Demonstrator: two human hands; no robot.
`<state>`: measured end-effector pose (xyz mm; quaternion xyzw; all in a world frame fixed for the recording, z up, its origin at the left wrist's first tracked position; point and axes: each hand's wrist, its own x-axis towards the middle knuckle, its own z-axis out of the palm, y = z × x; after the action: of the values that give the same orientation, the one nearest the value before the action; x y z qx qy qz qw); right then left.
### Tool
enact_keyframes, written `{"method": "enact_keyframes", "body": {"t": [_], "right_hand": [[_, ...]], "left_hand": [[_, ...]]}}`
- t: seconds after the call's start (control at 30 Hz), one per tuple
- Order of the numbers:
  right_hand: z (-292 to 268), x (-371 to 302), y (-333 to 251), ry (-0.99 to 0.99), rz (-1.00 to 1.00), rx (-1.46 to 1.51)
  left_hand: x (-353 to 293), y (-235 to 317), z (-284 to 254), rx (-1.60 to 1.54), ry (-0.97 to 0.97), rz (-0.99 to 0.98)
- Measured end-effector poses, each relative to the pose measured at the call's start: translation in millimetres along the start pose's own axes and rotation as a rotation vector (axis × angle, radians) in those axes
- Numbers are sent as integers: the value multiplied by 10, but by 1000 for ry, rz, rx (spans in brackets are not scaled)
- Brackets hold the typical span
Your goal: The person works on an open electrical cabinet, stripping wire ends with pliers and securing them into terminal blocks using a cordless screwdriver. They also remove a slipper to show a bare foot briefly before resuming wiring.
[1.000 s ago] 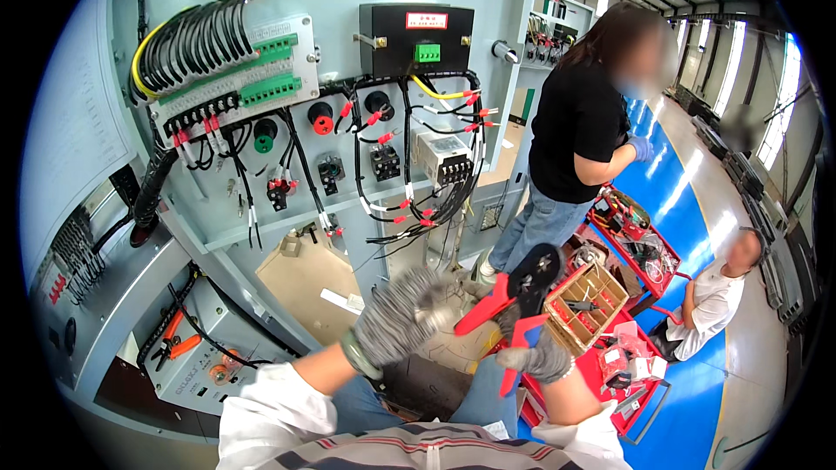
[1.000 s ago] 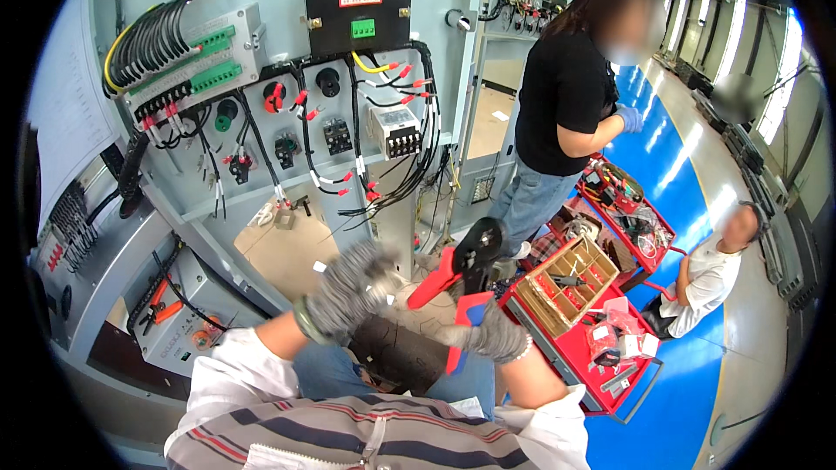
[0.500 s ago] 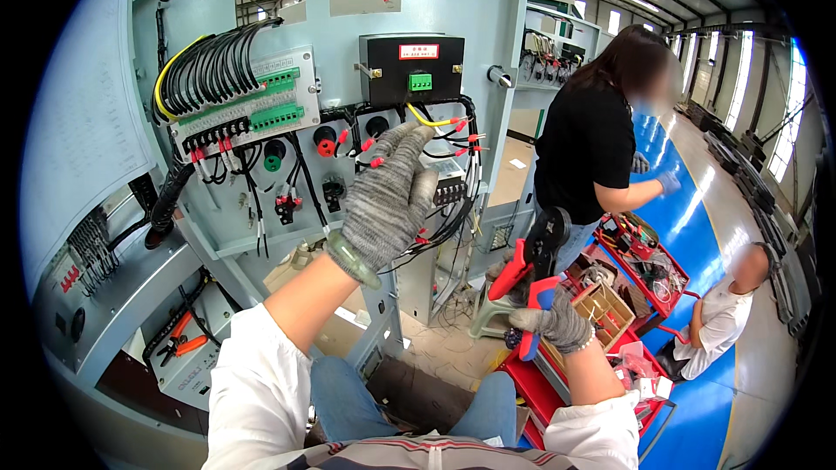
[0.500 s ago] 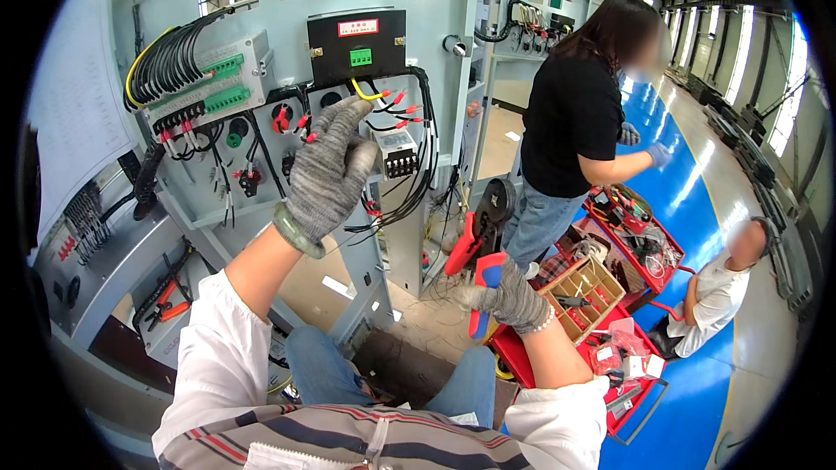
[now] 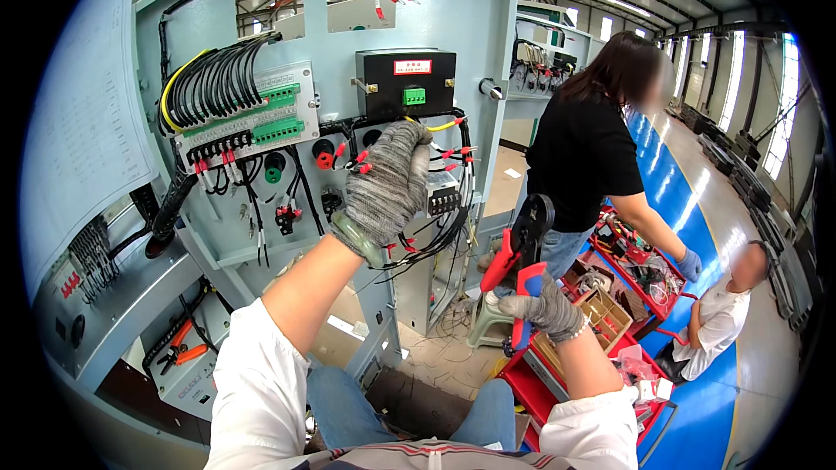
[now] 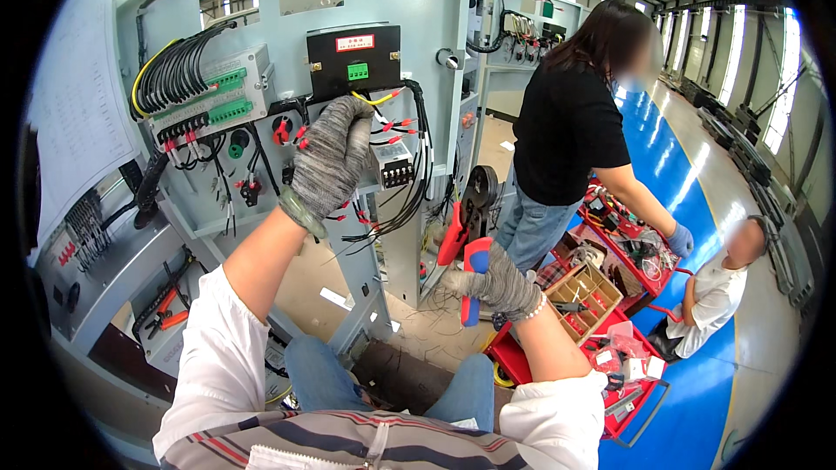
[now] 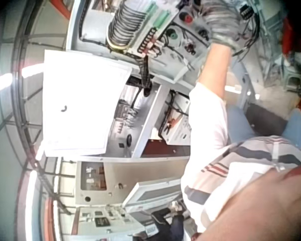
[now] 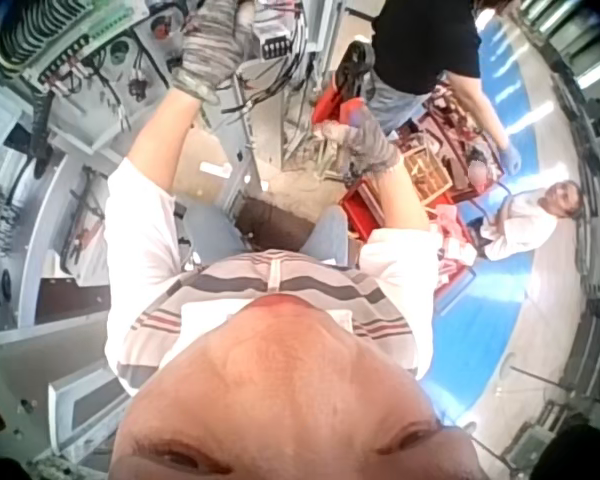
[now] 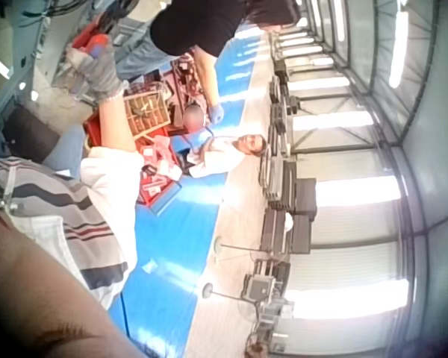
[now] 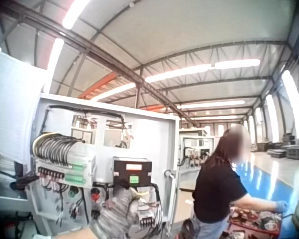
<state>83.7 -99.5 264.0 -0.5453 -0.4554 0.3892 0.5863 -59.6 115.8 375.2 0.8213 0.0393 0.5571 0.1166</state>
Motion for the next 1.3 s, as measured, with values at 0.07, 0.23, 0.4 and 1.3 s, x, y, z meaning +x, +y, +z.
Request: {"method": "enact_keyframes", "body": {"t": [0.07, 0.23, 0.4, 1.3], "right_hand": [[20, 22, -85, -28, -24, 36], [120, 62, -322, -7, -154, 55], [-28, 246, -386, -32, -122, 38], [-176, 658, -754, -63, -90, -120]], "left_hand": [[4, -22, 20, 17, 15, 67], [30, 78, -47, 50, -148, 11], [68, 102, 34, 161, -161, 3], [155, 87, 188, -32, -59, -25]]}}
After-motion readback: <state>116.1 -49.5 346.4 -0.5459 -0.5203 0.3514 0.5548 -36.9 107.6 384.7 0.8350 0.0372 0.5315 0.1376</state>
